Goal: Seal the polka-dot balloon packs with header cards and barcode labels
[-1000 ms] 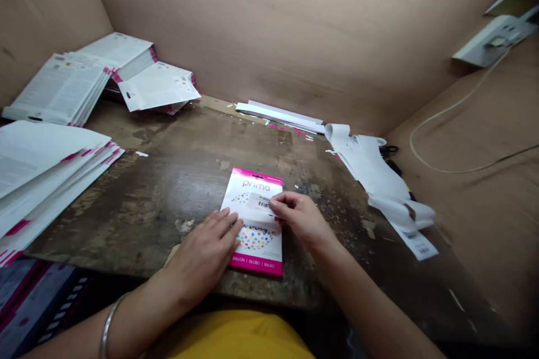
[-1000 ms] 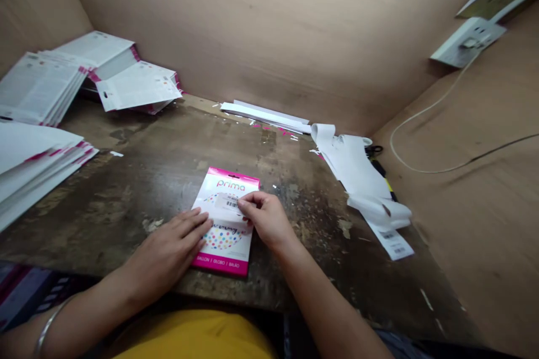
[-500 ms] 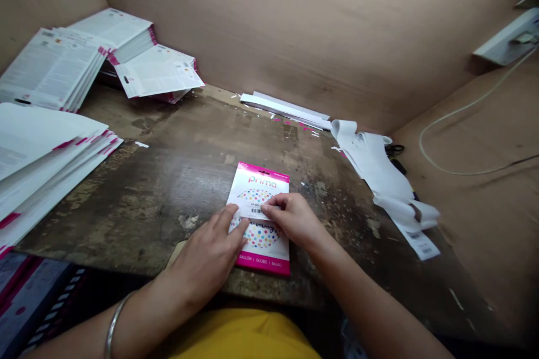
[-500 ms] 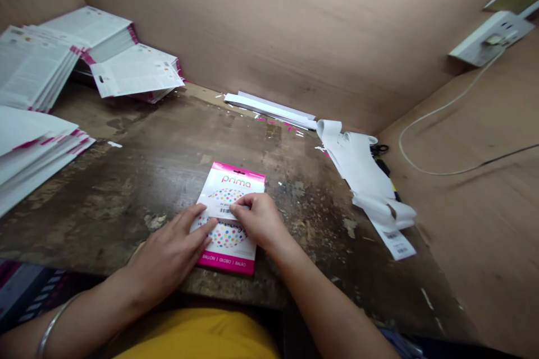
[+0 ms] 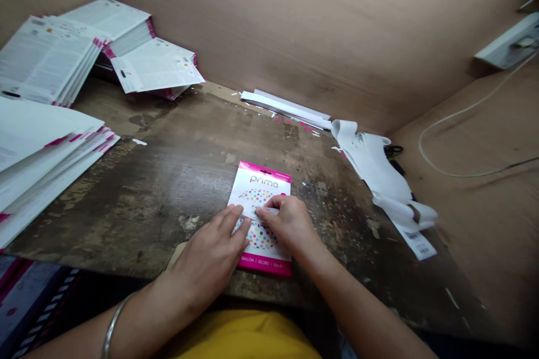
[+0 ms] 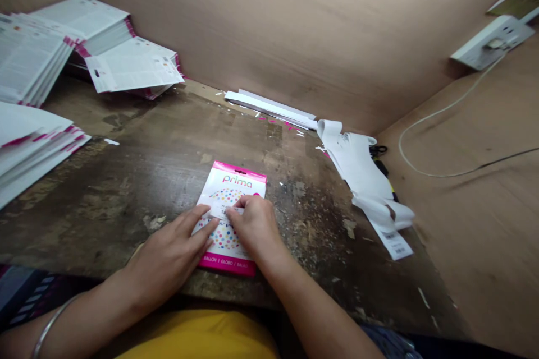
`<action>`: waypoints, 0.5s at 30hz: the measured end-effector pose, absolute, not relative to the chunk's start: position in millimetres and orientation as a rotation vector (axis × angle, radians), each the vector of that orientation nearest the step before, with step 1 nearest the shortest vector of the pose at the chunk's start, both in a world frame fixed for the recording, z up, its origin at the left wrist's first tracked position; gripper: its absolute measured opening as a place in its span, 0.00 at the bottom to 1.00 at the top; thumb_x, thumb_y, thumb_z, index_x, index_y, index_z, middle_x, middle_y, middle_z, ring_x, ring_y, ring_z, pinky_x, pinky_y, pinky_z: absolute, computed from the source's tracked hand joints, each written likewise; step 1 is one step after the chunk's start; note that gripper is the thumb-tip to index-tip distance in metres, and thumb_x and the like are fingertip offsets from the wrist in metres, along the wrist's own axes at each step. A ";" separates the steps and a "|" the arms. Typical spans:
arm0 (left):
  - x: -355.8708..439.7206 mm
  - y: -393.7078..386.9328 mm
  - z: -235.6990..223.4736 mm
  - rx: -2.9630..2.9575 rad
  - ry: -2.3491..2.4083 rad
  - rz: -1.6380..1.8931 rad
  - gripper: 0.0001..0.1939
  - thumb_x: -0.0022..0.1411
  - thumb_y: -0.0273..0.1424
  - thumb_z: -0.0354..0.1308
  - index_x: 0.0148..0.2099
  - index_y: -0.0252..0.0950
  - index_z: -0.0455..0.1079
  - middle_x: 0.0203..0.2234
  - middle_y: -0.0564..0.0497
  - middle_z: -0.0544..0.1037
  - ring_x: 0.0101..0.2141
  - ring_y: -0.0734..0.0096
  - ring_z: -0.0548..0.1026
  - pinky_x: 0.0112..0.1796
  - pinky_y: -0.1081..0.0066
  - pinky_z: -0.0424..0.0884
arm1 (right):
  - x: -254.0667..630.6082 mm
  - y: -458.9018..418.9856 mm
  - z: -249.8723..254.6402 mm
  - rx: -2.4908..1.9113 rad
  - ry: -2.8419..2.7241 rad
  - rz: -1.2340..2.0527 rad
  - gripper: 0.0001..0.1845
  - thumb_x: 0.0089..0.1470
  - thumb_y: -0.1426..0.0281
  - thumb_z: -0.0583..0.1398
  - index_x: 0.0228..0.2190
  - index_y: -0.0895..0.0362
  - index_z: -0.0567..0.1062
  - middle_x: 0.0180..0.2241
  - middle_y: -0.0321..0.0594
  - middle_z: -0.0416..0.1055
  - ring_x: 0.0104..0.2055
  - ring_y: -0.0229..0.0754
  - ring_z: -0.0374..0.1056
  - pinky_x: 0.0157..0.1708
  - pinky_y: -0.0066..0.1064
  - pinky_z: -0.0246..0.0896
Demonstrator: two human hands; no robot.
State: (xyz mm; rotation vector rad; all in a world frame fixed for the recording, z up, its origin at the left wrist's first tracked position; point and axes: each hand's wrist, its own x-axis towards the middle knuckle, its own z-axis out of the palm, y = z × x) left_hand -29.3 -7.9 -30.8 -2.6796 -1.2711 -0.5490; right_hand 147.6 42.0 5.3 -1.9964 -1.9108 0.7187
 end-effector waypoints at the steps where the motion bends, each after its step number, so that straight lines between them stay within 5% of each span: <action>1: -29.0 -7.4 -29.7 -2.681 -1.236 -0.537 0.17 0.62 0.23 0.48 0.52 0.27 0.68 0.51 0.33 0.69 0.51 0.52 0.68 0.49 0.59 0.69 | 147.7 42.2 5.1 -2.001 -1.920 0.705 0.07 0.46 0.65 0.61 0.24 0.56 0.77 0.22 0.36 0.73 0.25 0.38 0.65 0.24 0.26 0.52; 5: -27.9 -5.5 -28.1 -2.717 -1.094 -0.465 0.17 0.63 0.22 0.45 0.50 0.25 0.69 0.54 0.36 0.68 0.54 0.54 0.66 0.53 0.57 0.64 | 147.8 44.0 6.2 -2.014 -1.968 0.658 0.07 0.46 0.65 0.61 0.24 0.56 0.76 0.23 0.36 0.73 0.25 0.38 0.65 0.24 0.26 0.52; 10: -26.4 -4.2 -30.2 -2.739 -1.222 -0.337 0.24 0.65 0.26 0.45 0.62 0.29 0.56 0.57 0.43 0.66 0.52 0.52 0.67 0.51 0.56 0.65 | 142.4 42.0 10.6 -1.998 -2.069 0.598 0.05 0.47 0.68 0.61 0.25 0.55 0.76 0.24 0.37 0.73 0.27 0.39 0.66 0.26 0.27 0.52; 15: -26.3 -2.1 -30.2 -2.748 -1.254 -0.388 0.20 0.65 0.29 0.45 0.58 0.32 0.63 0.55 0.47 0.69 0.51 0.50 0.68 0.51 0.52 0.63 | 157.1 40.0 12.1 -2.088 -2.049 0.452 0.15 0.46 0.61 0.63 0.34 0.57 0.72 0.27 0.42 0.73 0.28 0.43 0.66 0.26 0.29 0.52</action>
